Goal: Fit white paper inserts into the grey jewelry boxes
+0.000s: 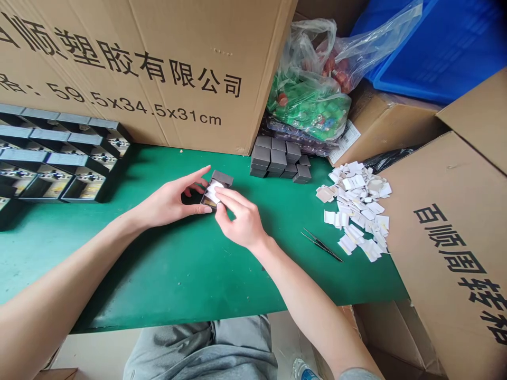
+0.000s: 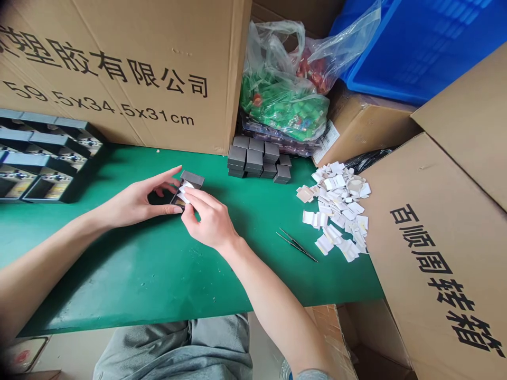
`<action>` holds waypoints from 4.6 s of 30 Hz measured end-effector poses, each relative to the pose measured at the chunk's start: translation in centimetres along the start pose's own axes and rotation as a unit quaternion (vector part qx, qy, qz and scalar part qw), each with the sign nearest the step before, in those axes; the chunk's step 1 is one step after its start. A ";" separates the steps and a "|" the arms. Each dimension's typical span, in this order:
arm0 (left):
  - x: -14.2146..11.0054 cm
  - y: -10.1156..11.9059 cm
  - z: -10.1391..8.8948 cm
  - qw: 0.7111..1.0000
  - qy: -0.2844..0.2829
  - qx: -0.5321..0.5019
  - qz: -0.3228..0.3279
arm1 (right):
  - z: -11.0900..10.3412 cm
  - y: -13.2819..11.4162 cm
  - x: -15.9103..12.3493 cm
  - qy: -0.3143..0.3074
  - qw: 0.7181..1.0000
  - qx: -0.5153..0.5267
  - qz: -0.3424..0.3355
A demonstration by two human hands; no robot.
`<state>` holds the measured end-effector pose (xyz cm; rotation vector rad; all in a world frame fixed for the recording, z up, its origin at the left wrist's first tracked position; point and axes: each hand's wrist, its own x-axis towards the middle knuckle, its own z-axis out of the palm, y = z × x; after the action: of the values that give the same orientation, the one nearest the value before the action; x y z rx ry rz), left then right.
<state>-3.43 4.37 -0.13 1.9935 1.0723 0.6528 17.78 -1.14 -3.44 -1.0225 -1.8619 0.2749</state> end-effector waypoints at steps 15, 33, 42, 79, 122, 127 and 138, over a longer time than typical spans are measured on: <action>-0.2 0.4 0.5 0.994 0.001 -0.102 -0.028 | 0.5 0.6 0.1 -0.001 0.997 -0.077 -0.028; 0.2 2.1 1.9 0.969 0.182 -0.130 -0.108 | 0.2 -1.2 0.4 -0.123 0.978 -0.164 -0.038; 0.5 1.3 1.8 0.950 0.216 -0.194 -0.114 | 0.0 -0.8 0.2 -0.054 0.993 -0.097 -0.034; 0.4 1.1 1.6 0.965 0.216 -0.090 -0.119 | -0.1 0.3 0.1 -0.046 0.992 0.002 0.116; -0.9 2.8 4.3 0.988 0.114 -0.062 -0.082 | 0.9 1.0 0.4 0.058 0.991 -0.069 0.100; -0.7 2.6 4.5 0.984 0.122 -0.103 -0.081 | 0.6 1.0 0.6 0.085 0.990 -0.059 0.096; -0.5 2.7 4.1 0.950 0.110 -0.270 -0.115 | 0.2 0.7 0.6 0.117 0.988 -0.072 0.070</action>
<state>0.52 1.40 -0.39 1.3269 1.0911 0.9400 17.84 -0.21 -3.60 -1.2322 -1.6191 0.0983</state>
